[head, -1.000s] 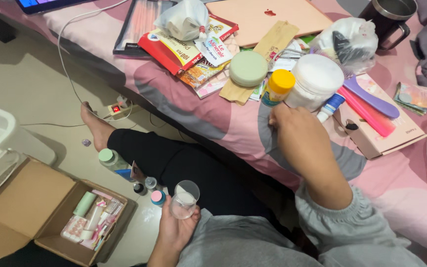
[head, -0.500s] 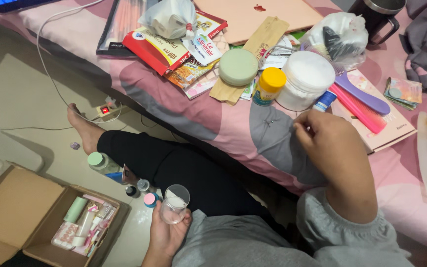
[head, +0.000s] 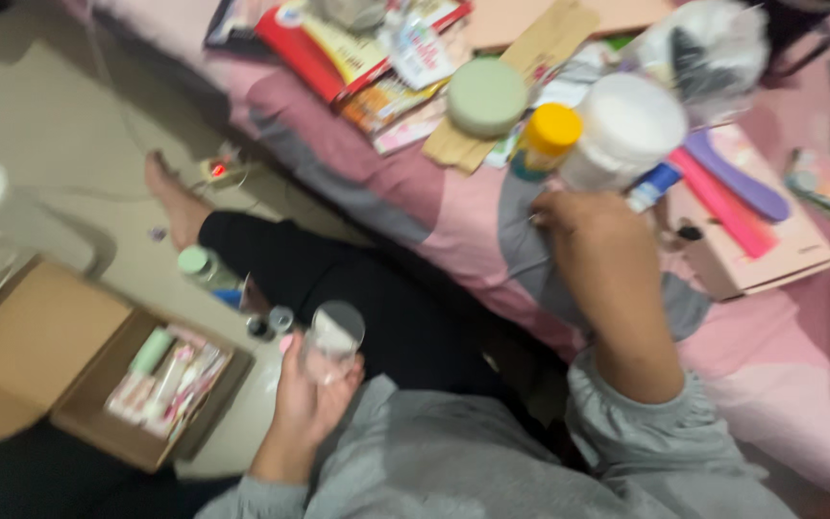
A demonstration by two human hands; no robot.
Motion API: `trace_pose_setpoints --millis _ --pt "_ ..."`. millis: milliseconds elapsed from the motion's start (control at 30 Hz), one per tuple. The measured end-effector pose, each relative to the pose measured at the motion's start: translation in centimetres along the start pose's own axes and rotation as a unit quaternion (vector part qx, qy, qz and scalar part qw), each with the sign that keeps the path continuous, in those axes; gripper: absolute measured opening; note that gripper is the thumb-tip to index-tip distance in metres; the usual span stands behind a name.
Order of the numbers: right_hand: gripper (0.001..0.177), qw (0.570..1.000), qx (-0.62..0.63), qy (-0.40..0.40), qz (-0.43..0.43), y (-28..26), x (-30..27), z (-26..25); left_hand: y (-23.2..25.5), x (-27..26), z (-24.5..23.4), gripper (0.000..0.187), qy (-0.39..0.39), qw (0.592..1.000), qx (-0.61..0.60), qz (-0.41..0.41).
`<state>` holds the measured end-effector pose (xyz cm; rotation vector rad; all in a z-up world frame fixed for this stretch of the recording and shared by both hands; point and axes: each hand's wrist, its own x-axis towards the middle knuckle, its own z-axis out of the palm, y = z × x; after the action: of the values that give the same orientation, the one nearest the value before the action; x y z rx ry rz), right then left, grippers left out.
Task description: The person sits on the floor and empties a white plastic bin, removing a cardboard box and other items. They then open the cardboard box and remove various cosmetic bottles and tubes, placing them on the floor beside them.
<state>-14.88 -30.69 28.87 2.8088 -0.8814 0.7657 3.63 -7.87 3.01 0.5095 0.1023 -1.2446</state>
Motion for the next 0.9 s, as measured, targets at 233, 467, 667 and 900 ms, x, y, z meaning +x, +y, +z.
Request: trace_pose_setpoints --millis 233,467,667,900 --pt "0.04 0.97 0.241 0.038 0.001 -4.2 -3.3 2.4 1.8 -2.0 2.1 0.062 -0.039 0.997 -0.01 0.067" --pt "0.037 0.717 0.621 -0.313 0.051 -14.2 -5.6 19.1 0.8 -4.4 0.2 0.062 0.002 0.992 -0.045 0.118" --pt "0.021 0.809 0.549 -0.212 0.0 -15.9 -6.6 21.3 0.5 -6.2 -1.5 0.061 0.046 0.975 -0.102 0.194" --pt "0.036 0.848 0.419 -0.114 -0.304 -17.1 -7.7 19.1 -0.2 -5.3 -2.6 0.055 0.078 0.964 -0.136 0.215"
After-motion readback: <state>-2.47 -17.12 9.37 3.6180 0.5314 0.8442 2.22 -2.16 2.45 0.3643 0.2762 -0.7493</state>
